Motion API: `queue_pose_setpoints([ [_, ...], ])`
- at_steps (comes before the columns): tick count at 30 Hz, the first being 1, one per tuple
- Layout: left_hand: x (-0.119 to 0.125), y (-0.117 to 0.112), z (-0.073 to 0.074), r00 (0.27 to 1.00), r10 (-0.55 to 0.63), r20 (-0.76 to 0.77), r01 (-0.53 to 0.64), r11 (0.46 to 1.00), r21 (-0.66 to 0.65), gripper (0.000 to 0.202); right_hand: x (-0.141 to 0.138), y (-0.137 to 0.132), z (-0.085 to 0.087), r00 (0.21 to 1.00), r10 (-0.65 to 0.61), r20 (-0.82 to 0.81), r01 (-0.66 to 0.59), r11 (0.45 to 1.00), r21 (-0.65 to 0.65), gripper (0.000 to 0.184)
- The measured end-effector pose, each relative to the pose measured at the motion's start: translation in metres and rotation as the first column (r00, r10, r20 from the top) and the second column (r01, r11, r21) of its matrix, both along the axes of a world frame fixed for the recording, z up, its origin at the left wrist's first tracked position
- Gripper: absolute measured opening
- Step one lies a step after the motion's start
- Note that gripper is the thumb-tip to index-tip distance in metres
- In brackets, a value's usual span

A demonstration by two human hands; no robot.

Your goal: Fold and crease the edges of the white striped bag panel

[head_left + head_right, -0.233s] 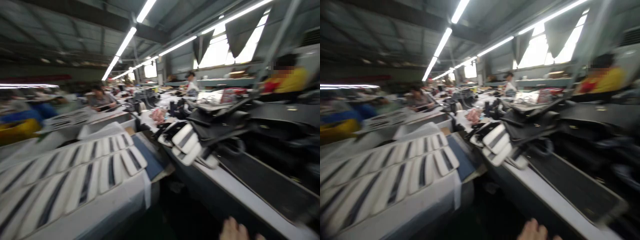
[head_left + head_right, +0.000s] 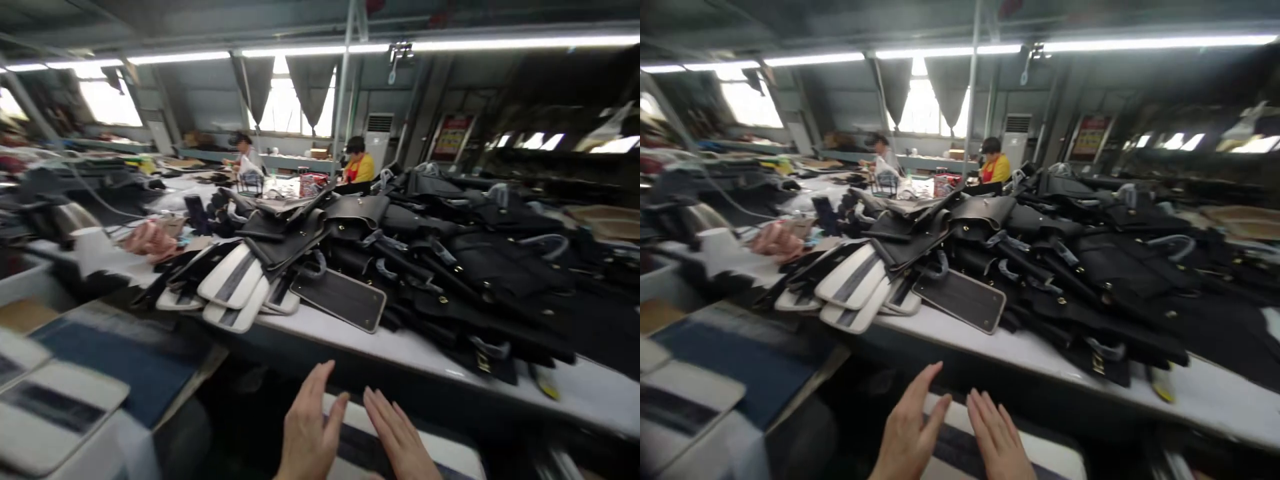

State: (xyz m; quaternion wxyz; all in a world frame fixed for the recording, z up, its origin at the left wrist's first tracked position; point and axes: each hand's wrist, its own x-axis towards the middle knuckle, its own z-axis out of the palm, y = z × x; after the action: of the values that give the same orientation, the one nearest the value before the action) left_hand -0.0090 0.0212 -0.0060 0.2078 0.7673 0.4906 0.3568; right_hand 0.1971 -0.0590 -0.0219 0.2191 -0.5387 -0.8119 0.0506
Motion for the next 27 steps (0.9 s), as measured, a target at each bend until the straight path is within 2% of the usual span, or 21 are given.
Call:
queue_pose_setpoints([
  [2,-0.012,0.01,0.0,0.999,0.019,0.044,-0.017,0.999,-0.048,0.043,0.012,0.006,0.019,0.999,-0.024,0.036,0.026,0.999,-0.039,0.081],
  [5,-0.026,0.025,-0.001,0.996,0.053,0.07,-0.042,0.989,-0.145,0.041,0.03,0.024,0.042,0.976,-0.213,0.042,0.216,0.972,-0.092,0.063],
  [7,-0.032,0.036,-0.005,0.994,0.058,0.089,-0.04,0.981,-0.192,0.039,0.043,0.044,0.049,0.959,-0.276,0.069,0.281,0.957,-0.079,0.059],
  [9,-0.034,0.048,-0.008,0.992,0.044,0.118,-0.017,0.976,-0.216,0.036,0.056,0.073,0.05,0.95,-0.281,0.139,0.284,0.959,-0.002,0.06],
  [12,-0.031,0.061,-0.01,0.989,0.013,0.148,0.021,0.973,-0.23,0.033,0.07,0.124,0.045,0.913,-0.229,0.338,0.191,0.971,0.143,0.07],
  [15,-0.031,0.071,-0.011,0.988,-0.002,0.157,0.038,0.973,-0.229,0.029,0.076,0.169,0.038,0.844,-0.163,0.51,0.077,0.98,0.185,0.085],
  [17,-0.034,0.077,-0.012,0.987,0.003,0.16,0.034,0.973,-0.227,0.027,0.077,0.189,0.032,0.817,-0.136,0.561,0.029,0.98,0.196,0.086],
  [23,-0.051,0.096,-0.019,0.986,0.037,0.16,0.0,0.974,-0.228,0.024,0.083,0.215,0.017,0.788,-0.048,0.614,-0.092,0.977,0.195,0.071],
  [25,-0.053,0.103,-0.022,0.985,0.04,0.169,-0.002,0.975,-0.222,0.024,0.086,0.219,0.02,0.789,-0.003,0.615,-0.134,0.975,0.177,0.064],
  [27,-0.053,0.111,-0.024,0.981,0.046,0.187,-0.005,0.978,-0.209,0.025,0.086,0.221,0.031,0.798,0.055,0.6,-0.184,0.971,0.155,0.053],
])
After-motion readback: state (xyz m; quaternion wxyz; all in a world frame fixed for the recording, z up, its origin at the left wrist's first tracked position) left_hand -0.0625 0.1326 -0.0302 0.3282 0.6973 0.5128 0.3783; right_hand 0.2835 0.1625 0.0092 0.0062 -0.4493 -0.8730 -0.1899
